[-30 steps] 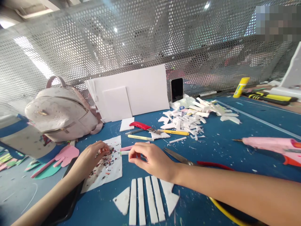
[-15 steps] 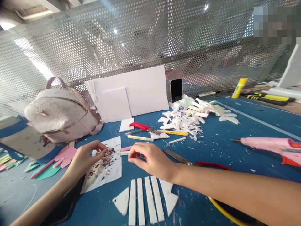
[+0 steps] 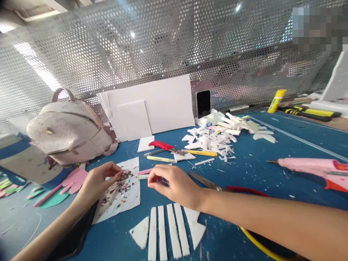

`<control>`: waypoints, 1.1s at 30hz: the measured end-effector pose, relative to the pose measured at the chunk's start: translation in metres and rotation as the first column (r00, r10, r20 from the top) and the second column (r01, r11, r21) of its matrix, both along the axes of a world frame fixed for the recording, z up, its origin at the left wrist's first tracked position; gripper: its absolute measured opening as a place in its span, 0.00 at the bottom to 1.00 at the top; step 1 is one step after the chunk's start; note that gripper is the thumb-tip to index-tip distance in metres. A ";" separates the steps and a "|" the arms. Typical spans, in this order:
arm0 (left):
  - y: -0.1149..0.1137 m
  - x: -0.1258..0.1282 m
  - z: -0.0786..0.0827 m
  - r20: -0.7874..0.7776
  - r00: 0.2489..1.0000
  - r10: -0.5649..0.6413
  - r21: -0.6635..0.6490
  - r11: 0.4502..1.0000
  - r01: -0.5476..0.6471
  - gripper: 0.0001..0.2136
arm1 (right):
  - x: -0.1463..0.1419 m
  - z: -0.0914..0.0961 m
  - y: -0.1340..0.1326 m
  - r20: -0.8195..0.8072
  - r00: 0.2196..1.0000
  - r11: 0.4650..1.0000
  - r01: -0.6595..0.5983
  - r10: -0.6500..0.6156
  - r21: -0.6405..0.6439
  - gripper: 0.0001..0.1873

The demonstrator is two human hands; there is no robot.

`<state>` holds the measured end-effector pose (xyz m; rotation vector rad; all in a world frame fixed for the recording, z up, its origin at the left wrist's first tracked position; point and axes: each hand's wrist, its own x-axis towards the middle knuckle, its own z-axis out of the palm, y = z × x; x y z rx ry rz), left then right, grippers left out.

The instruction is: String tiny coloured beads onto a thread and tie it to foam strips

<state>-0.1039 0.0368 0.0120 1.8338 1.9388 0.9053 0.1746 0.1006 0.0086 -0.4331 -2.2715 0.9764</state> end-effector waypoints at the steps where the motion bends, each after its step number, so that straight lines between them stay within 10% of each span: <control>1: 0.000 0.000 0.000 -0.023 1.000 0.003 0.007 1.000 -0.003 0.04 | 0.000 0.000 0.000 -0.003 1.000 1.000 0.000 0.000 -0.003 0.04; 33: -0.034 0.069 -0.006 0.272 0.951 -0.147 0.143 0.983 0.111 0.11 | 0.003 0.005 -0.004 0.073 0.997 0.998 0.013 -0.018 0.069 0.03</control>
